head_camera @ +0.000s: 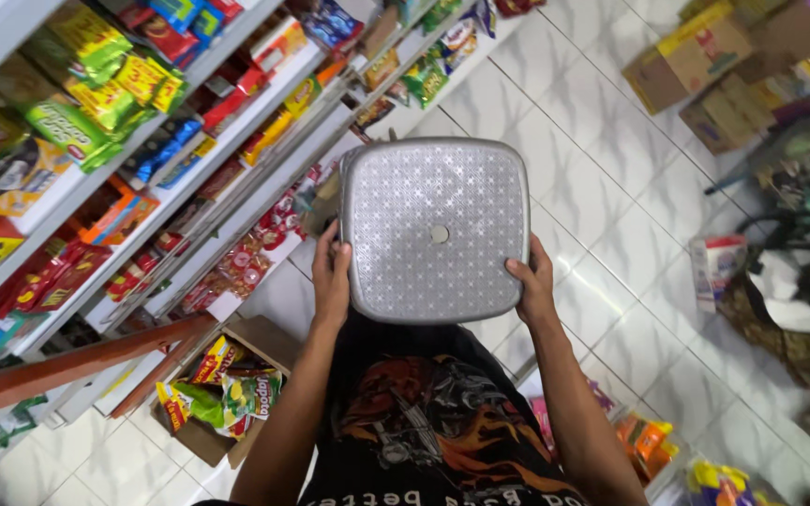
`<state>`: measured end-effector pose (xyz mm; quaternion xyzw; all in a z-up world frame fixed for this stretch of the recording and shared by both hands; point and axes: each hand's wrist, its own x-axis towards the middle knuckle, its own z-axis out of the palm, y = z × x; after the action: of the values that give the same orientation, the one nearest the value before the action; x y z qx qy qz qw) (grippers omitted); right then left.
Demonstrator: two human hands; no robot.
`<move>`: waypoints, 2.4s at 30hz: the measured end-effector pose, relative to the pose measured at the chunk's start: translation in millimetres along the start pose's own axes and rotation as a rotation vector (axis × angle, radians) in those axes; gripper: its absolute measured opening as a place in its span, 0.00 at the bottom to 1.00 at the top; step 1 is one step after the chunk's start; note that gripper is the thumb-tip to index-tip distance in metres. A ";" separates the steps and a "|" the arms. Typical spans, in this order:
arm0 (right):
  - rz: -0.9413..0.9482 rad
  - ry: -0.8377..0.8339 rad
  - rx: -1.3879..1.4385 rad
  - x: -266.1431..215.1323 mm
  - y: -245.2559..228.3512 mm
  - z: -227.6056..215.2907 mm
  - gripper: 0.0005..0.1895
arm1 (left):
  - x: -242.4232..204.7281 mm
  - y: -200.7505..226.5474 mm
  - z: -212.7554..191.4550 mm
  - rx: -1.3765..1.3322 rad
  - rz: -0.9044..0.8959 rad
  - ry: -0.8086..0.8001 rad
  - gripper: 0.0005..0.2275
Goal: The person uses a handheld barcode scanner to scan various snack packages, including bags of chips and boxes of waffles, in a small store. They pick up items from shelves and a cardboard box, scan them, and place them back or into the box.
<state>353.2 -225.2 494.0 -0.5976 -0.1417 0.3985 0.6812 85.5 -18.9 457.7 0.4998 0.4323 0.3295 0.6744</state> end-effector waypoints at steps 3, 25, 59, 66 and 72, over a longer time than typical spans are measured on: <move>-0.033 0.024 -0.078 -12.9 -0.7 -2.4 0.43 | 4.4 -4.4 -7.5 0.089 0.024 -0.049 0.25; 0.535 -0.606 -0.599 -66.6 164.6 166.5 0.42 | -235.8 -140.2 -258.5 -0.019 -0.215 0.458 0.29; -0.140 -0.756 -1.343 54.2 465.1 207.9 0.45 | -135.8 -452.3 -266.5 0.152 -0.330 0.655 0.30; 0.130 -1.142 -1.212 -49.1 526.7 278.9 0.20 | -248.2 -481.5 -311.2 0.011 -0.843 1.083 0.18; -0.148 -1.133 -1.500 -86.4 645.9 332.9 0.47 | -292.5 -513.7 -377.2 -0.355 -0.873 1.446 0.33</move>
<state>-166.4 -73.8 1.4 -0.5868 -0.7090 0.3902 -0.0280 -372.0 -274.0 -8.5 -0.1566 0.8509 0.3407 0.3679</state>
